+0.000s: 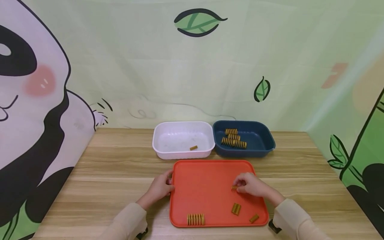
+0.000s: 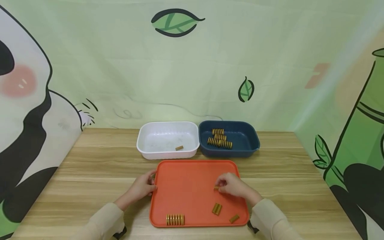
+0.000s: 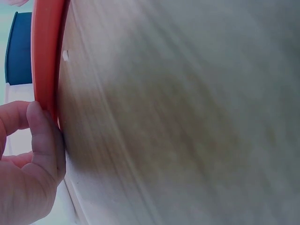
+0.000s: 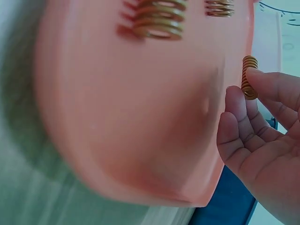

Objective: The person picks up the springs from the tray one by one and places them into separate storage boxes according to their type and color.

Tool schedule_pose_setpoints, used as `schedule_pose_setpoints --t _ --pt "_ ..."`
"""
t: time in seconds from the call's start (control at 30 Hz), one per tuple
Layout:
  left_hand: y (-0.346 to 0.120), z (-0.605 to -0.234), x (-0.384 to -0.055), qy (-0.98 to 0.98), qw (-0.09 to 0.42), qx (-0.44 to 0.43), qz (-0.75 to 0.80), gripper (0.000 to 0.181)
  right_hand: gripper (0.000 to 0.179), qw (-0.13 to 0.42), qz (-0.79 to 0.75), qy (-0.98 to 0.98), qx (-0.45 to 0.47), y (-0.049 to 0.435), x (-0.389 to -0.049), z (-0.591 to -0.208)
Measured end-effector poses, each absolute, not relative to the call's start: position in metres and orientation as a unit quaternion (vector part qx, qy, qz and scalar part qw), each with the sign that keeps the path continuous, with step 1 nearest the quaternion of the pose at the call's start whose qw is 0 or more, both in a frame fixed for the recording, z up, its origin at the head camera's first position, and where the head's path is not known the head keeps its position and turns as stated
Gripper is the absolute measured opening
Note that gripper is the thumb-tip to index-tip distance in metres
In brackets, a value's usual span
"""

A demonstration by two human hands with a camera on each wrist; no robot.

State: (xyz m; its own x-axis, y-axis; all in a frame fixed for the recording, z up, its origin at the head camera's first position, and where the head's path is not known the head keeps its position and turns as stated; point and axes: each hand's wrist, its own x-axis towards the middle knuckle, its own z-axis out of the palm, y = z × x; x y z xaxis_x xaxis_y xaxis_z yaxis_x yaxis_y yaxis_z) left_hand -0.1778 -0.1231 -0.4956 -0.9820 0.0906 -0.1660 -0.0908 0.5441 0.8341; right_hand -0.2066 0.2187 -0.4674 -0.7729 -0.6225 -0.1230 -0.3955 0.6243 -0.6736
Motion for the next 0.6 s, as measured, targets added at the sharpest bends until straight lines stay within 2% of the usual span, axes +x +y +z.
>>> schedule_pose_setpoints --t 0.17,0.6 --pt "-0.123 -0.495 -0.178 0.873 0.095 0.001 0.479 0.061 0.012 0.175 -0.330 0.883 -0.284 0.218 -0.210 -0.461" --pt "-0.123 -0.494 -0.178 0.872 0.099 0.003 0.480 0.060 0.012 0.127 -0.320 0.888 -0.304 0.216 -0.221 -0.449"
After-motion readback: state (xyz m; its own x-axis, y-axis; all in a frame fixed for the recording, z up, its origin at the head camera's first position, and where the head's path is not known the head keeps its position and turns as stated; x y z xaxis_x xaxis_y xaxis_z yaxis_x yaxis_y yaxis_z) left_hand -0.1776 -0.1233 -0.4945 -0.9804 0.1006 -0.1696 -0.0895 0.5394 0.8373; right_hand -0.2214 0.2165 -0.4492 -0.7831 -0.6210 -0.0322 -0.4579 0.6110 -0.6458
